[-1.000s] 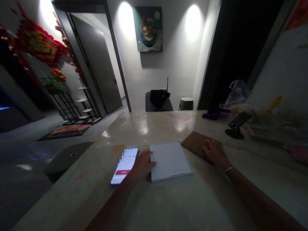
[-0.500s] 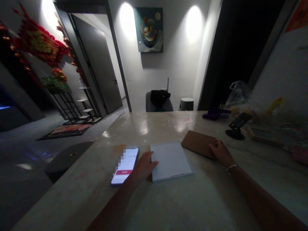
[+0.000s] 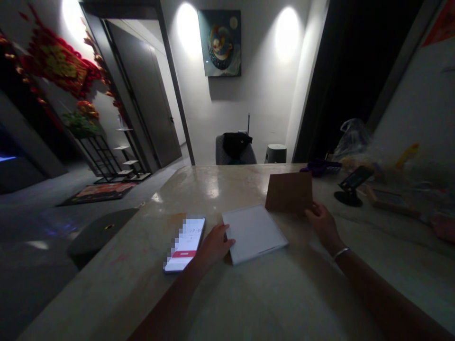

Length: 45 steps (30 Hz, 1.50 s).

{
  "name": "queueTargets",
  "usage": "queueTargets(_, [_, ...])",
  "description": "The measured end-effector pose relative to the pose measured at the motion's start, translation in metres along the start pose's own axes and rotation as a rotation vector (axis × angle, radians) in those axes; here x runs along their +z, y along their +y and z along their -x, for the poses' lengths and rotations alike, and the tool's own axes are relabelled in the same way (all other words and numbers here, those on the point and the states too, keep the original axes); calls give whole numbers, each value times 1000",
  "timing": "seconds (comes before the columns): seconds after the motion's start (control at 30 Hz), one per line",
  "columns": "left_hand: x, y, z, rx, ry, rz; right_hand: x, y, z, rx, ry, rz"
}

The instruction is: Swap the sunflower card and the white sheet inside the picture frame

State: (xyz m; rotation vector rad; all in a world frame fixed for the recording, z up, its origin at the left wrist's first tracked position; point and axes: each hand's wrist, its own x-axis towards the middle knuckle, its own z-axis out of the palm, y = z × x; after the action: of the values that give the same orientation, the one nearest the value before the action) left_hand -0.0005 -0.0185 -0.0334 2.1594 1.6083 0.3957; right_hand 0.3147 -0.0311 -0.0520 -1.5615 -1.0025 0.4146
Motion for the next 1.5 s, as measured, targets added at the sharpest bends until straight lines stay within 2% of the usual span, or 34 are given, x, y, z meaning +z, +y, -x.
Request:
queueTargets(0.17, [-1,1,0,-1,-5,-17,4,-12,12,-308,-32,222])
queueTargets(0.27, [-2,3,0,5,-4,-18,9,-12,20,-486,-165,236])
queueTargets(0.33, [-3,5,0,21,2,-11,13,-11,24,-543,-259,236])
queueTargets(0.4, [-3,6,0,33,1,-8,16,-12,27,-551,-300,232])
queueTargets(0.57, [-3,5,-1,41,-2,-10,19,-14,29,-472,-334,165])
queueTargets(0.7, [-2,2,-1,53,1,-16,18,-19,32,-219,-390,59])
queueTargets(0.83, [0,0,-2,62,9,-20,18,-21,36,90,-475,-230])
queueTargets(0.93, [2,-2,-3,49,14,-6,19,-22,38,209,-480,-293])
queueTargets(1.13, [0,3,-1,88,-9,46,19,-28,41,112,-610,-81])
queueTargets(1.2, [-1,5,-1,83,-12,69,20,-28,41,98,-595,-68])
queueTargets(1.37, [1,5,-5,88,-16,167,24,-25,41,71,-439,-99])
queueTargets(1.5, [4,3,-7,76,-7,207,26,-24,42,54,-482,-90])
